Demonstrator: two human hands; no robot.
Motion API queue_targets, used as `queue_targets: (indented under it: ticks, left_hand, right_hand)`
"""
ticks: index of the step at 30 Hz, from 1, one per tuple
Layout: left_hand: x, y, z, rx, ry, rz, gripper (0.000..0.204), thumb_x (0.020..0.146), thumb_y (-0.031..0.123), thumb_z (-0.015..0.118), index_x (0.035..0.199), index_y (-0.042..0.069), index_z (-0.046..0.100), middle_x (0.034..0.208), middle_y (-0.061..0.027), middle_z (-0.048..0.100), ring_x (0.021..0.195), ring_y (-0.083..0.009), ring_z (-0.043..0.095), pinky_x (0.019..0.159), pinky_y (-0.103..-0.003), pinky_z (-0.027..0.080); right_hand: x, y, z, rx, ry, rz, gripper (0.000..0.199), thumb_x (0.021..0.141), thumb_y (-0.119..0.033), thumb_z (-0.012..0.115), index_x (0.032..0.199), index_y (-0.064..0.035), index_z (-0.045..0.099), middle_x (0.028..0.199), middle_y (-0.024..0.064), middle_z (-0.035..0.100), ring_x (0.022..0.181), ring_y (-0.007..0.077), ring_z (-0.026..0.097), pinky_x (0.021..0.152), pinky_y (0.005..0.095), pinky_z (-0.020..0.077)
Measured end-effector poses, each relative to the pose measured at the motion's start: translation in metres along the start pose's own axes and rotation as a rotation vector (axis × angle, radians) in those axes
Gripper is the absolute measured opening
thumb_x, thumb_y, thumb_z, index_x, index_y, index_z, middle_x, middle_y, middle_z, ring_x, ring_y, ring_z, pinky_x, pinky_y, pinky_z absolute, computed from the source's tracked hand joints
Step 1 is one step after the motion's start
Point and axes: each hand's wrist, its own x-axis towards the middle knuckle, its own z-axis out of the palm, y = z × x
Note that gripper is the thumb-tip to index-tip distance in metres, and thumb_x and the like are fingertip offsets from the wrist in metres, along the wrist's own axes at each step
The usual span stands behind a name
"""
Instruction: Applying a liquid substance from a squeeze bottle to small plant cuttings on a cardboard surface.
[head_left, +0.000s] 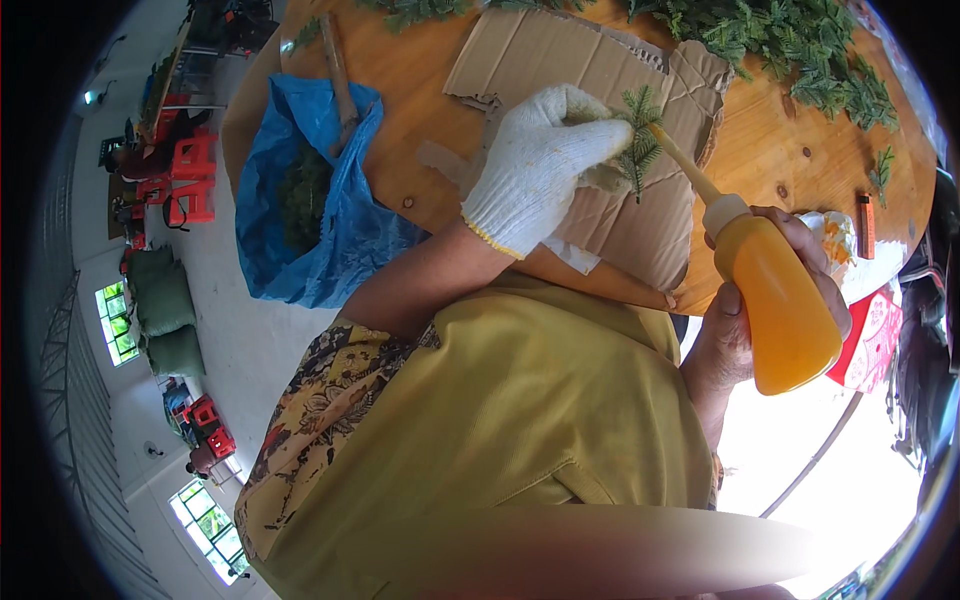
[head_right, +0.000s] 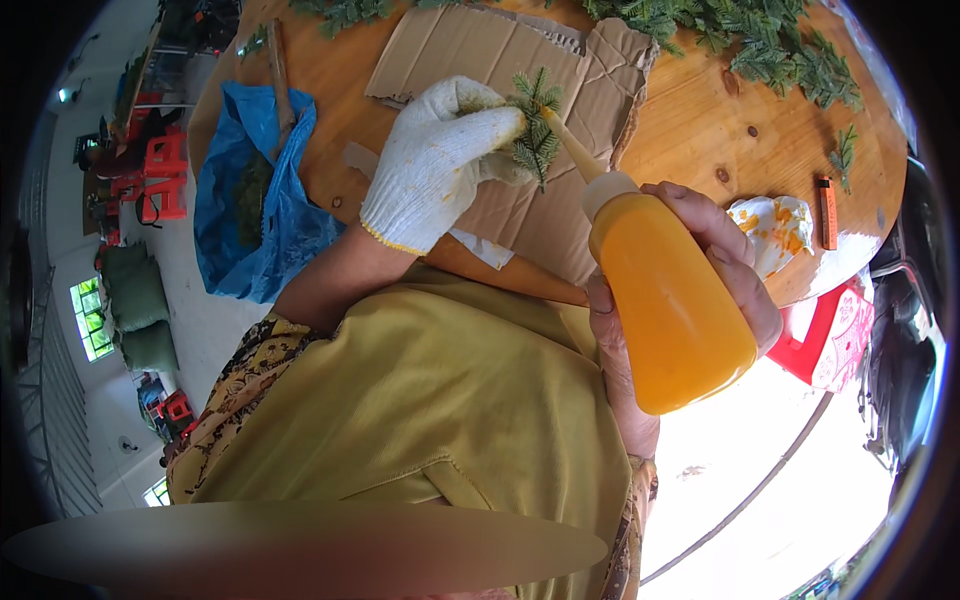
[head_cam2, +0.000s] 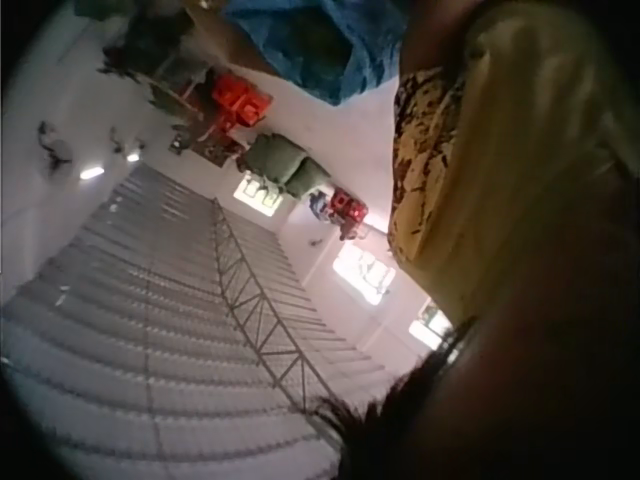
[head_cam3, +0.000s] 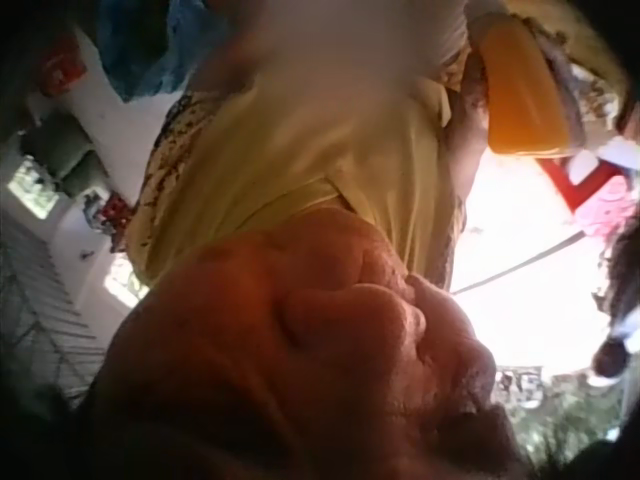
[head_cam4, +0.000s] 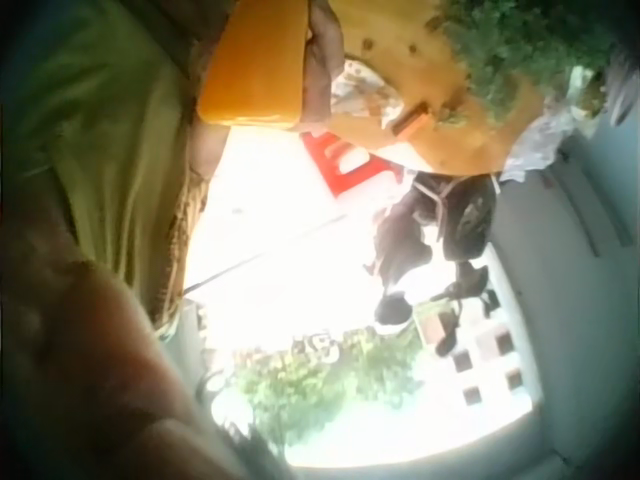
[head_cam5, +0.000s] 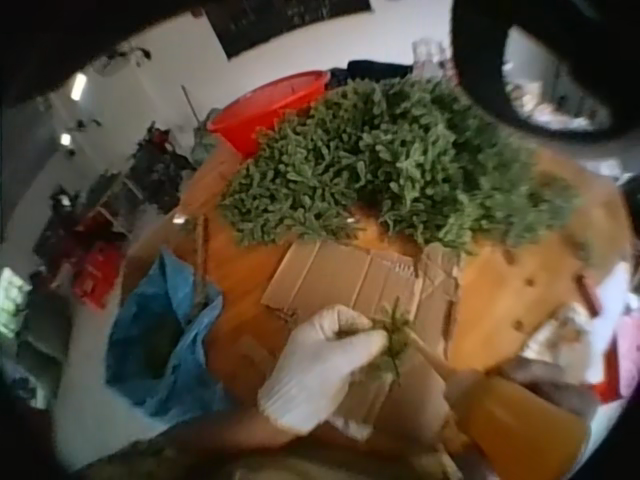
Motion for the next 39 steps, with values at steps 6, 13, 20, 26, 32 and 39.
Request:
queue_targets:
  ticks: [6, 13, 20, 26, 32, 39]
  left_hand:
    - [-0.002, 0.001, -0.001, 0.012, 0.001, -0.004, 0.007, 0.087, 0.002, 0.062, 0.094, 0.001, 0.059, 0.086, -0.0091, 0.064, 0.075, -0.0175, 0.067, 0.060, -0.031, 0.059]
    - [-0.001, -0.001, 0.000, 0.042, 0.001, 0.025, 0.008, 0.087, 0.002, 0.063, 0.095, 0.001, 0.059, 0.088, -0.0089, 0.065, 0.077, -0.0168, 0.067, 0.062, -0.031, 0.059]
    - [-0.001, -0.001, 0.001, 0.041, 0.004, 0.011, 0.008, 0.087, 0.002, 0.063, 0.095, 0.000, 0.059, 0.088, -0.0092, 0.065, 0.077, -0.0183, 0.067, 0.063, -0.032, 0.059]
    - [0.000, -0.003, 0.000, 0.039, 0.009, 0.022, 0.006, 0.088, 0.002, 0.063, 0.093, 0.001, 0.060, 0.087, -0.0093, 0.065, 0.077, -0.0186, 0.067, 0.064, -0.033, 0.059]
    - [0.000, -0.005, 0.002, -0.042, 0.035, 0.054, 0.010, 0.084, 0.005, 0.068, 0.088, -0.002, 0.062, 0.080, -0.0084, 0.065, 0.068, -0.0144, 0.066, 0.061, -0.026, 0.056]
    - [-0.001, -0.001, 0.006, -0.051, 0.049, 0.050, 0.011, 0.084, 0.005, 0.068, 0.090, -0.002, 0.062, 0.081, -0.0087, 0.065, 0.070, -0.0146, 0.065, 0.061, -0.026, 0.056]
  right_hand:
    - [0.000, -0.002, 0.004, -0.044, -0.007, -0.040, 0.061, 0.078, -0.052, 0.074, 0.090, 0.0056, 0.058, 0.093, 0.0186, 0.066, 0.082, 0.0309, 0.068, 0.075, 0.0403, 0.0572]
    - [-0.002, -0.003, 0.006, -0.037, 0.012, -0.003, 0.059, 0.079, -0.049, 0.074, 0.092, 0.0076, 0.060, 0.095, 0.0185, 0.066, 0.084, 0.0304, 0.068, 0.077, 0.0396, 0.0563]
    - [-0.011, -0.001, 0.011, -0.003, 0.045, 0.004, 0.059, 0.079, -0.045, 0.076, 0.097, 0.0079, 0.058, 0.102, 0.0185, 0.064, 0.089, 0.0308, 0.067, 0.081, 0.0399, 0.0556]
    - [-0.012, -0.005, 0.008, 0.010, 0.021, 0.040, 0.057, 0.077, -0.043, 0.078, 0.096, 0.0064, 0.058, 0.104, 0.0188, 0.064, 0.092, 0.0304, 0.067, 0.081, 0.0390, 0.0571]
    - [-0.014, -0.005, 0.007, 0.047, 0.019, 0.006, 0.057, 0.077, -0.045, 0.078, 0.094, 0.0051, 0.056, 0.103, 0.0190, 0.065, 0.090, 0.0301, 0.068, 0.080, 0.0392, 0.0576]
    - [-0.018, -0.006, 0.001, -0.067, -0.041, -0.014, 0.055, 0.078, -0.046, 0.076, 0.089, 0.0036, 0.053, 0.098, 0.0191, 0.066, 0.086, 0.0301, 0.068, 0.077, 0.0394, 0.0579]
